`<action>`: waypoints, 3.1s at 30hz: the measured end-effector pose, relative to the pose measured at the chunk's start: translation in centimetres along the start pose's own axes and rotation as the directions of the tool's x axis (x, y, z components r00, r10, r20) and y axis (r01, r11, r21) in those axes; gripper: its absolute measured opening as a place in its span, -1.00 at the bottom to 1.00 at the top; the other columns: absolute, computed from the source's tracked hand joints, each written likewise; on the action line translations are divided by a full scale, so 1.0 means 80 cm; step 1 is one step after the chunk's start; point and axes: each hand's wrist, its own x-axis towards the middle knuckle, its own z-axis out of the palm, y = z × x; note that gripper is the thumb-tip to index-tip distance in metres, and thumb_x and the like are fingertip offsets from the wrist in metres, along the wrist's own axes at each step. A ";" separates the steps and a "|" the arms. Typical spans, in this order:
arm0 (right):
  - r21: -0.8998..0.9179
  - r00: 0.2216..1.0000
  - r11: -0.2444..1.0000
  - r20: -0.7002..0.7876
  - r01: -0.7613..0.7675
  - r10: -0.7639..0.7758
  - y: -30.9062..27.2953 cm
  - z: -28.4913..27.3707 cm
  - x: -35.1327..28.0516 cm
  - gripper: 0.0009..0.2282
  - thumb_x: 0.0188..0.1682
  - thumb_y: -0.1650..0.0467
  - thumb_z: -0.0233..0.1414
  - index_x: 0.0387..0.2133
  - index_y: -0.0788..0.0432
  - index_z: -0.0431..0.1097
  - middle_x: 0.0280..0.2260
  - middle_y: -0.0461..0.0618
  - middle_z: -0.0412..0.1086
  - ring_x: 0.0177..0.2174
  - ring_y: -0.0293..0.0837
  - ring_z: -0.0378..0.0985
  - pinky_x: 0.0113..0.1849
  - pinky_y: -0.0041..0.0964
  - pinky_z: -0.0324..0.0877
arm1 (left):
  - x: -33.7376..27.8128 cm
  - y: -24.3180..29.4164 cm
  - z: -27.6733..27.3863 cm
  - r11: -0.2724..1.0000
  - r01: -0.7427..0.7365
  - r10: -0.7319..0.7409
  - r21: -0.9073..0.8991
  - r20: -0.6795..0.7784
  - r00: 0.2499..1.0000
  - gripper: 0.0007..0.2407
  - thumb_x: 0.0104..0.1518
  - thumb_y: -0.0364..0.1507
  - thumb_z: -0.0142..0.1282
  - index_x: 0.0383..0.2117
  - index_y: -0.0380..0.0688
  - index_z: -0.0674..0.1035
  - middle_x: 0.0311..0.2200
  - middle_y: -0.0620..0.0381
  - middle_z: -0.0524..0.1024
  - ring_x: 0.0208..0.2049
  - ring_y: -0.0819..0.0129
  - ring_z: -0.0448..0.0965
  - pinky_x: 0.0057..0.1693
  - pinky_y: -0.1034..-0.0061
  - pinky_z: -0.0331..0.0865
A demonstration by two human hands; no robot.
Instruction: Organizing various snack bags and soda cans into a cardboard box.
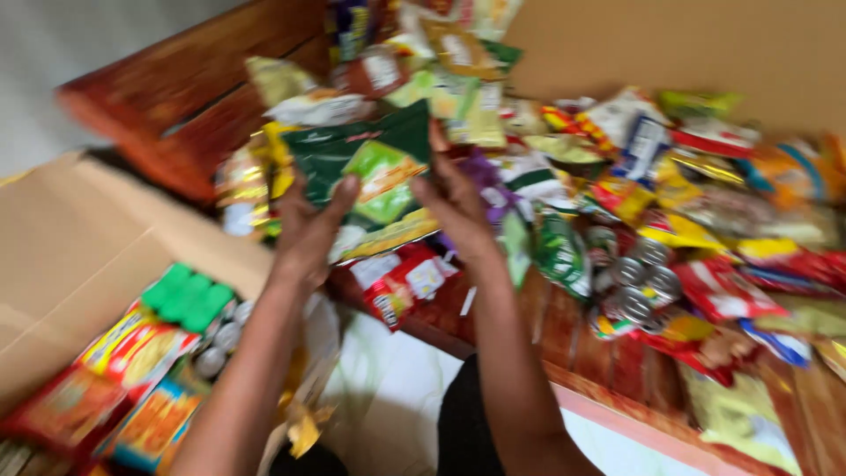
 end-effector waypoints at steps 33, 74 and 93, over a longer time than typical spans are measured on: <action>-0.216 0.962 0.966 -0.258 -0.143 0.085 0.034 0.025 -0.004 -0.44 0.14 0.23 0.03 0.34 0.26 0.11 0.28 0.20 0.26 0.27 0.00 0.28 0.26 -0.17 0.13 | 0.010 0.001 -0.003 0.879 -0.324 0.320 0.349 0.073 0.945 -0.51 0.34 -0.35 0.13 0.32 -0.29 0.27 0.25 -0.01 0.38 0.21 0.33 0.37 0.32 0.49 0.20; -0.553 0.290 0.827 0.780 -0.095 0.555 0.215 0.587 -0.040 -0.15 0.01 0.30 0.14 0.43 -0.14 -0.41 0.26 0.28 0.20 0.22 0.18 0.29 0.18 -0.07 0.20 | -0.175 -0.057 -0.591 0.529 0.435 0.293 0.728 -0.638 0.712 -0.40 0.17 -0.33 0.25 0.31 -0.13 0.20 0.06 -0.27 0.50 0.08 -0.16 0.53 0.14 0.16 0.39; -0.604 -0.089 0.759 0.793 -0.244 0.603 0.111 0.649 -0.123 0.04 -0.17 0.41 0.25 0.44 -0.26 -0.48 -0.17 0.22 0.47 -0.29 0.06 0.60 -0.37 -0.12 0.55 | -0.308 0.012 -0.649 0.516 0.792 -0.341 0.326 -0.770 0.540 -0.19 -0.28 -0.46 0.52 0.22 0.02 0.27 -0.01 0.02 0.49 -0.22 0.13 0.66 -0.41 0.25 0.65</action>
